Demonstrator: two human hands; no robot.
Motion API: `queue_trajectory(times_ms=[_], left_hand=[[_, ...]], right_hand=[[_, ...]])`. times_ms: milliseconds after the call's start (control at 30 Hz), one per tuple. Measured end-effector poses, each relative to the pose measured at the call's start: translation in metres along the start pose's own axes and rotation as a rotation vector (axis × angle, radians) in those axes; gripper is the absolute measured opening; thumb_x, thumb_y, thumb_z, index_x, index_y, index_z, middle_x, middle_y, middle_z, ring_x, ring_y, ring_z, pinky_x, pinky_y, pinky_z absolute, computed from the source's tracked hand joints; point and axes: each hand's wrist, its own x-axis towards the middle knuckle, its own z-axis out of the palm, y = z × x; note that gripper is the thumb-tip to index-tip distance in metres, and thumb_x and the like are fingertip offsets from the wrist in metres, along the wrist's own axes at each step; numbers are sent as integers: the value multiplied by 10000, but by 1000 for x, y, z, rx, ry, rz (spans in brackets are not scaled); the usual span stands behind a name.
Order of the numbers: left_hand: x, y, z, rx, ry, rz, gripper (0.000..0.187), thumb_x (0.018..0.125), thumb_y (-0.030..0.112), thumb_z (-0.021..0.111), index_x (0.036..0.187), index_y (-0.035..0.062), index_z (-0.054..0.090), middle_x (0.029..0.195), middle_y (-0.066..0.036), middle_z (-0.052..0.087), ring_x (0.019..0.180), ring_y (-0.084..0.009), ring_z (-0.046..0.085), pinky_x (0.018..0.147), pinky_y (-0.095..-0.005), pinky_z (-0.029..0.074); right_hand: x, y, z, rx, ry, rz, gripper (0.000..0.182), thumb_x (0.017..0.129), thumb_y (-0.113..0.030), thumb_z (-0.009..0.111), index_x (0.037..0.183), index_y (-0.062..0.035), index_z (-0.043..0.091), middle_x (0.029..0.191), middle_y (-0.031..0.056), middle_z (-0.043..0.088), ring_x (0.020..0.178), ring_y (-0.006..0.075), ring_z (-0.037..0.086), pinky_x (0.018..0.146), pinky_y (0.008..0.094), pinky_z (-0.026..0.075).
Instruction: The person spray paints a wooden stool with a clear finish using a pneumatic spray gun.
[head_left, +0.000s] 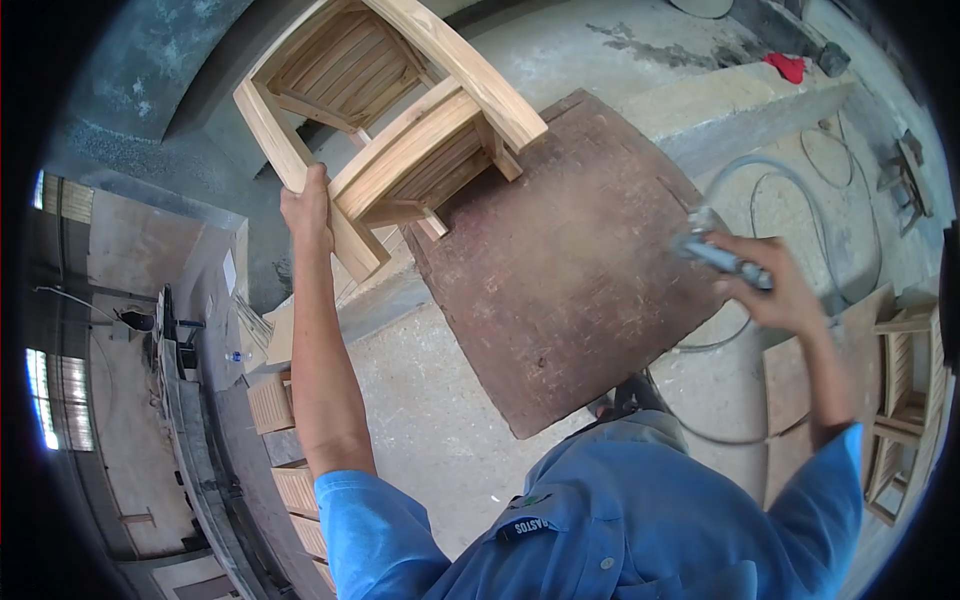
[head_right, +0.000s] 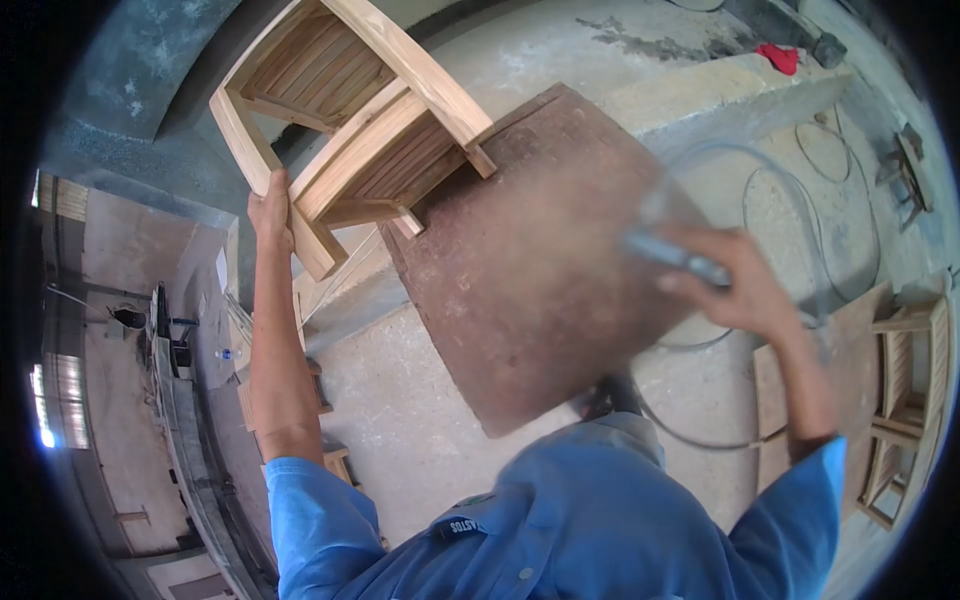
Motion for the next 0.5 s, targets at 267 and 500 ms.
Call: queue_trajectory(times_ms=[267, 500], left_hand=[[-19, 11, 0, -17, 12, 33, 425, 781, 228, 678, 1081, -50, 563, 913, -116, 623, 804, -188, 593, 746, -340, 486], [-17, 20, 3, 16, 26, -22, 406, 805, 229, 654, 1080, -54, 555, 893, -105, 614, 787, -181, 591, 724, -338, 489]], right_hand=[[116, 22, 161, 552, 10, -70, 437, 830, -137, 734, 1232, -2, 627, 1082, 185, 704, 963, 223, 693, 844, 315, 520], [124, -8, 135, 522, 20, -248, 492, 789, -56, 734, 1251, 43, 596, 1013, 187, 711, 926, 238, 712, 809, 317, 536]])
